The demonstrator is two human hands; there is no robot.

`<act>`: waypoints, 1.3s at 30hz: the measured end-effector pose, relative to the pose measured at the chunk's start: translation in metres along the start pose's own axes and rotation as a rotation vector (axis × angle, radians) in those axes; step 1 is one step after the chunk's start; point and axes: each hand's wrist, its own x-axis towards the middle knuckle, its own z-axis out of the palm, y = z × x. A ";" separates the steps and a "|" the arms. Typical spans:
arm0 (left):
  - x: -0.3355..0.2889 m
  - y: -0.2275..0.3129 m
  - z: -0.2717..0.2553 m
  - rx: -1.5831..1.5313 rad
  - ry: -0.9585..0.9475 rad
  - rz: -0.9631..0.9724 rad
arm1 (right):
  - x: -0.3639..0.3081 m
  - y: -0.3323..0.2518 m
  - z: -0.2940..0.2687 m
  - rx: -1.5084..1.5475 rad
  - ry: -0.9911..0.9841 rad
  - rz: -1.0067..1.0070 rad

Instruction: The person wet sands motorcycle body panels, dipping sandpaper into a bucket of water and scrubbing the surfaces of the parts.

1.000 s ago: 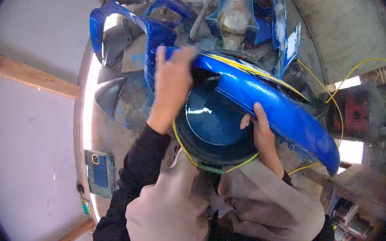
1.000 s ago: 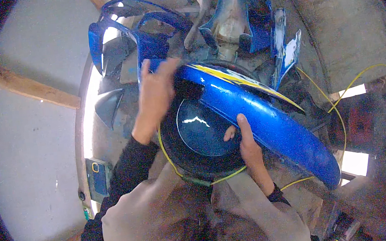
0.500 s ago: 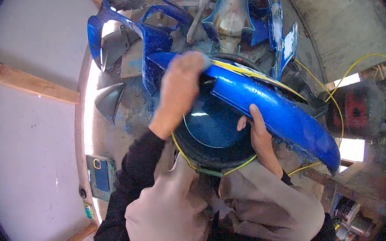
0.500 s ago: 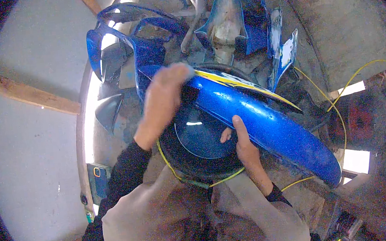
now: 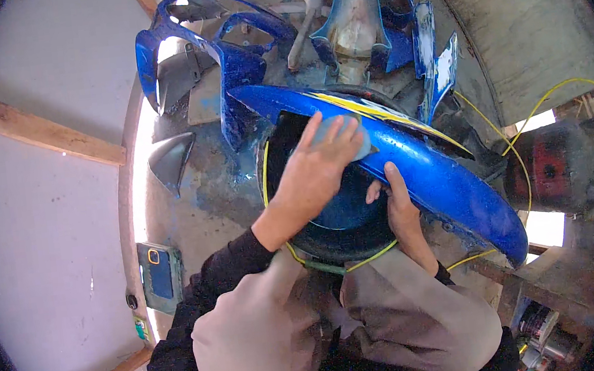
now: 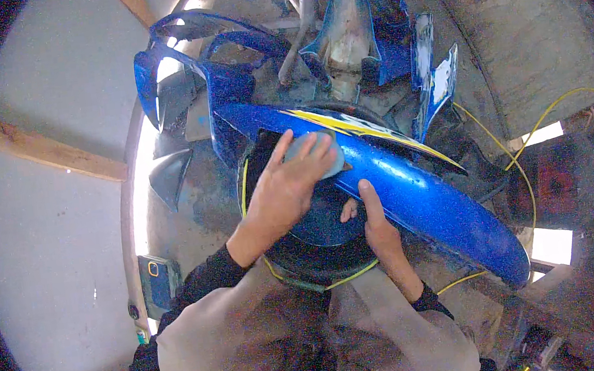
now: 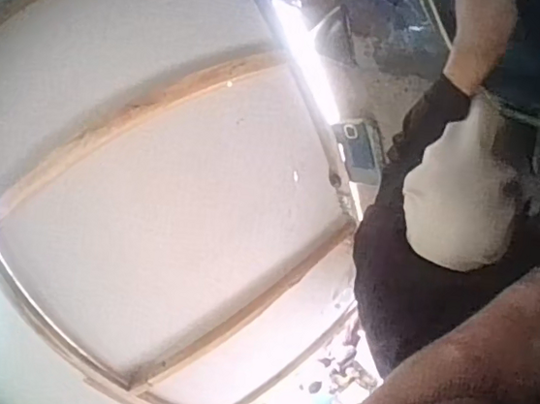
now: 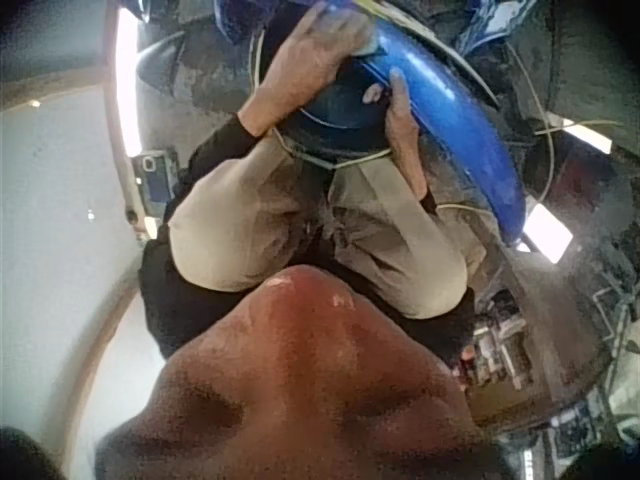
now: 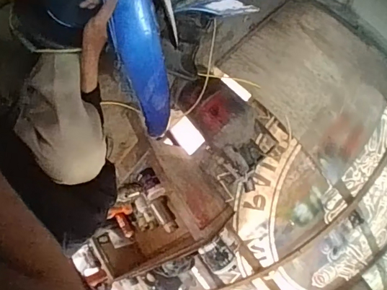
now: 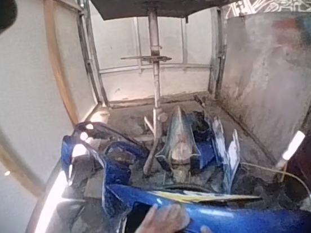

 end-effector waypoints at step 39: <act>0.004 -0.077 -0.004 -0.044 0.135 -0.390 | -0.005 -0.012 0.002 -0.071 0.020 0.029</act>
